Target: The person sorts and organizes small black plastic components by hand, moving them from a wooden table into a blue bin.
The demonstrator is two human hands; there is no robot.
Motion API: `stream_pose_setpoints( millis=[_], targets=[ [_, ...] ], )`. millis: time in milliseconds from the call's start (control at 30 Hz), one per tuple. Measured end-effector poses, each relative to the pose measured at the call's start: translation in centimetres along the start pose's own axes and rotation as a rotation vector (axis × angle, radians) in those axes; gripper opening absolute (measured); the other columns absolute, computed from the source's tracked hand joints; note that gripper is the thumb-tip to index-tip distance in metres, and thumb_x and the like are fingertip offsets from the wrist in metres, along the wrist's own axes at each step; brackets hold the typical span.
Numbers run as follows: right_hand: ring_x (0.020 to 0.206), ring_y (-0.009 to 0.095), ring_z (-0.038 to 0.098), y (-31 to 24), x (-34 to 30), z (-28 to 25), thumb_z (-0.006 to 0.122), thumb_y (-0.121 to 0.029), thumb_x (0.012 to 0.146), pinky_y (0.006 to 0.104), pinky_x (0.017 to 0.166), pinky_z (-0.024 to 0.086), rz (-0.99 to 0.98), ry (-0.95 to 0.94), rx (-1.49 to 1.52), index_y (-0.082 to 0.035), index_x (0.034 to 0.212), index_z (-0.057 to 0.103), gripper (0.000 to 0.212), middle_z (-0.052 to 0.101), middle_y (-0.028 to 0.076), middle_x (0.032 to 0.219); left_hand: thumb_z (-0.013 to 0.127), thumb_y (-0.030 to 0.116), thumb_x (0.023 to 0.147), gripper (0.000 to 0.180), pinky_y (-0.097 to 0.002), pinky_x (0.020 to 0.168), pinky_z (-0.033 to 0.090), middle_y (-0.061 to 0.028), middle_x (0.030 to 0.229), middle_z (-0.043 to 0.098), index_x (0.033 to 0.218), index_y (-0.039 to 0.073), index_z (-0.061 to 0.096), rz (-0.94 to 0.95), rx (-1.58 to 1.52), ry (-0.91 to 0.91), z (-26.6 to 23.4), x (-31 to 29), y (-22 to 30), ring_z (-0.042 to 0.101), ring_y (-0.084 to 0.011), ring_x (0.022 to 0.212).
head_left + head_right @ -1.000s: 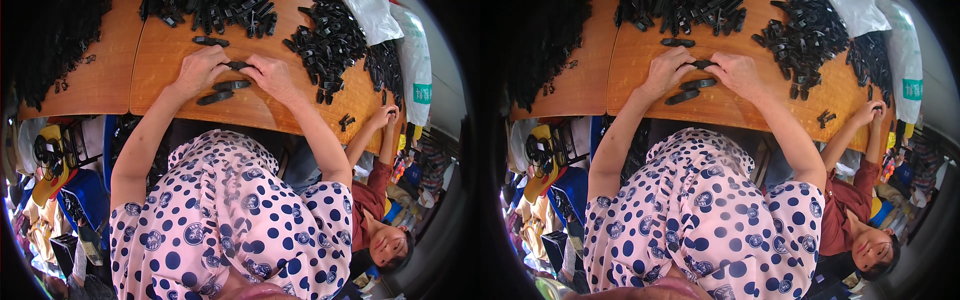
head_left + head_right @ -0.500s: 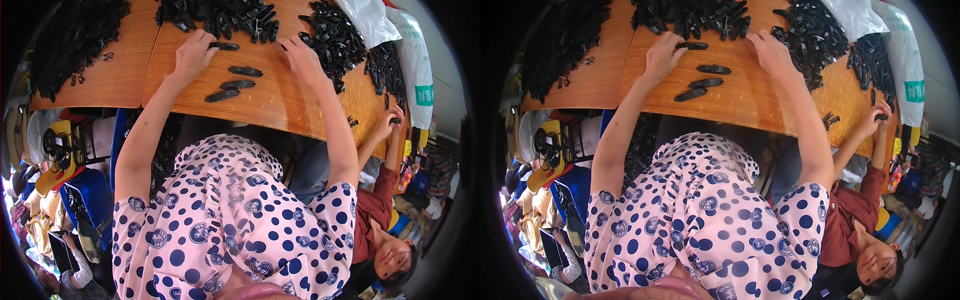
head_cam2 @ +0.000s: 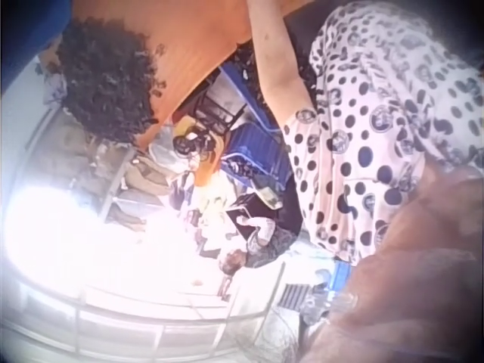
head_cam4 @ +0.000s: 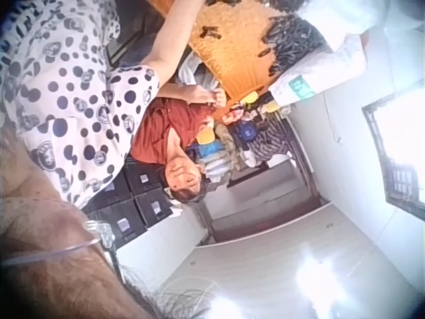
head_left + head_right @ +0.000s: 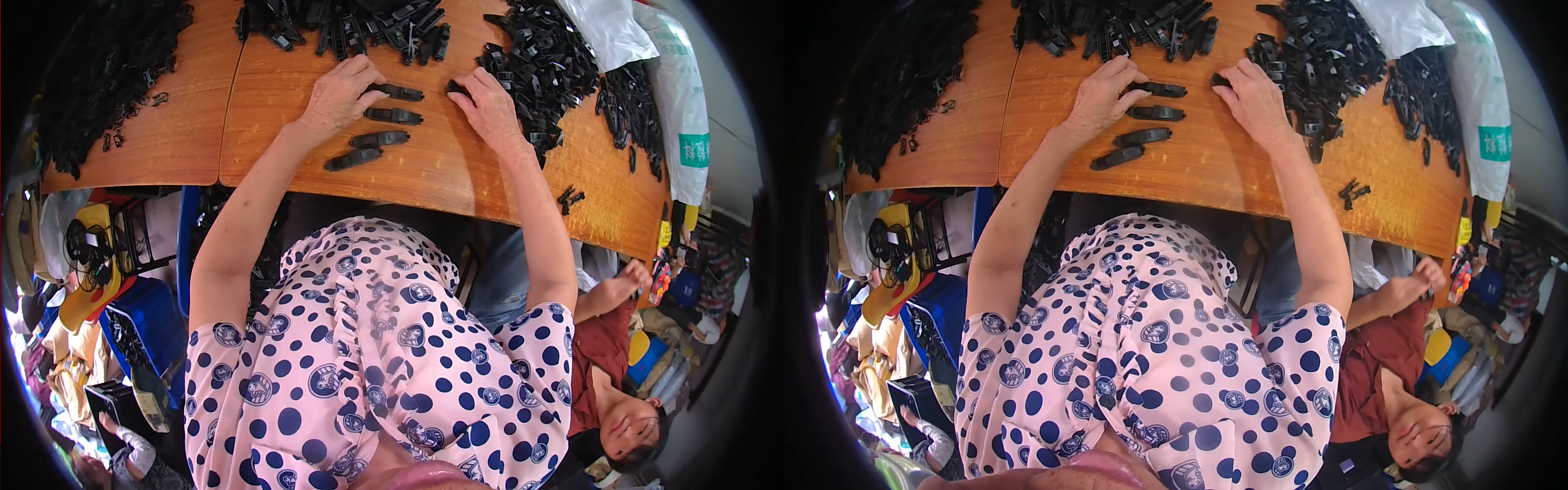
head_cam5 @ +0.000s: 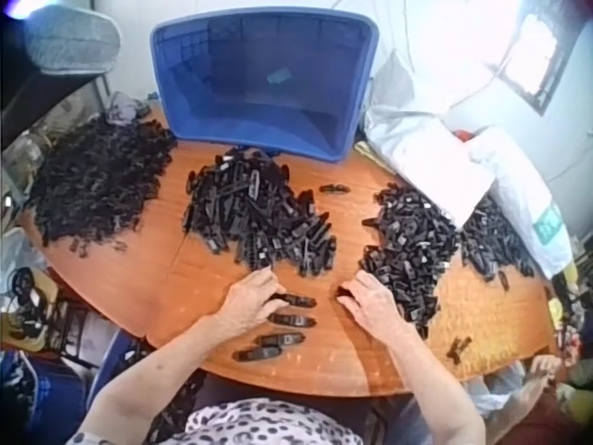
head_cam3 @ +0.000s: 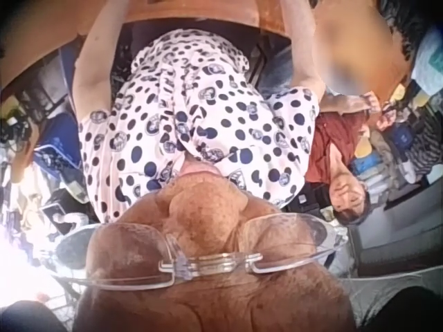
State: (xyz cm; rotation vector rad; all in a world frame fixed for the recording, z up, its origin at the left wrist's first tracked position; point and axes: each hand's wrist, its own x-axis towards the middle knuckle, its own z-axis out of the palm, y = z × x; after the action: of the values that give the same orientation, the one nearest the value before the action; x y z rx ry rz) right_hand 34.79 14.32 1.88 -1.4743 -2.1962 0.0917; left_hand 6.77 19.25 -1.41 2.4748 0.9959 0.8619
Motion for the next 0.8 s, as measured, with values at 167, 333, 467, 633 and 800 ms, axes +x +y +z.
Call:
stream_pose_setpoints(
  millis=[167, 333, 467, 633, 800],
  targets=[
    [0.086, 0.031, 0.066, -2.8, 1.5, -0.7, 0.071, -0.023, 0.088, 0.0391, 0.07, 0.054, -0.086, -0.114, 0.033, -0.006, 0.101, 0.066, 0.022, 0.065, 0.008, 0.091, 0.075, 0.02, 0.083, 0.024, -0.0379, 0.077, 0.051, -0.0064, 0.096, 0.059, 0.099, 0.005, 0.065, 0.022, -0.03, 0.023, 0.1, -0.2, -0.1, 0.062, -0.0272, 0.093],
    [0.081, 0.033, 0.069, -3.6, 2.3, -0.3, 0.07, -0.024, 0.09, 0.041, 0.065, 0.055, -0.132, -0.299, -0.043, -0.007, 0.101, 0.062, 0.021, 0.07, 0.012, 0.087, 0.073, 0.02, 0.084, 0.021, -0.0393, 0.079, 0.052, -0.007, 0.094, 0.059, 0.097, 0.005, 0.066, -0.013, -0.09, -0.003, -0.2, 0.1, 0.3, 0.061, -0.0291, 0.094],
    [0.077, 0.033, 0.069, -3.7, 2.5, -0.2, 0.07, -0.024, 0.089, 0.044, 0.062, 0.054, -0.13, -0.314, -0.032, -0.008, 0.096, 0.058, 0.021, 0.069, 0.012, 0.083, 0.073, 0.017, 0.084, 0.02, -0.0383, 0.077, 0.051, -0.0069, 0.093, 0.061, 0.098, 0.004, 0.066, -0.001, -0.125, -0.013, -0.6, 0.3, 0.9, 0.061, -0.0285, 0.093],
    [0.078, 0.036, 0.068, -5.1, 3.5, 1.6, 0.07, -0.022, 0.089, 0.0449, 0.062, 0.054, -0.153, -0.271, 0.007, -0.007, 0.095, 0.057, 0.021, 0.069, 0.013, 0.081, 0.073, 0.015, 0.083, 0.02, -0.0384, 0.075, 0.051, -0.0076, 0.092, 0.061, 0.097, 0.004, 0.066, -0.016, -0.126, -0.019, -0.2, 0.1, 0.4, 0.062, -0.0288, 0.09],
    [0.084, 0.037, 0.066, -3.9, 3.1, 1.0, 0.069, -0.025, 0.089, 0.0455, 0.067, 0.053, -0.083, -0.281, 0.045, -0.007, 0.103, 0.059, 0.025, 0.066, 0.013, 0.088, 0.072, 0.015, 0.085, 0.018, -0.0387, 0.072, 0.051, -0.0073, 0.091, 0.059, 0.098, 0.004, 0.066, 0.014, -0.102, 0.0, -0.2, 0.6, 0.4, 0.061, -0.0294, 0.085]
  ],
)
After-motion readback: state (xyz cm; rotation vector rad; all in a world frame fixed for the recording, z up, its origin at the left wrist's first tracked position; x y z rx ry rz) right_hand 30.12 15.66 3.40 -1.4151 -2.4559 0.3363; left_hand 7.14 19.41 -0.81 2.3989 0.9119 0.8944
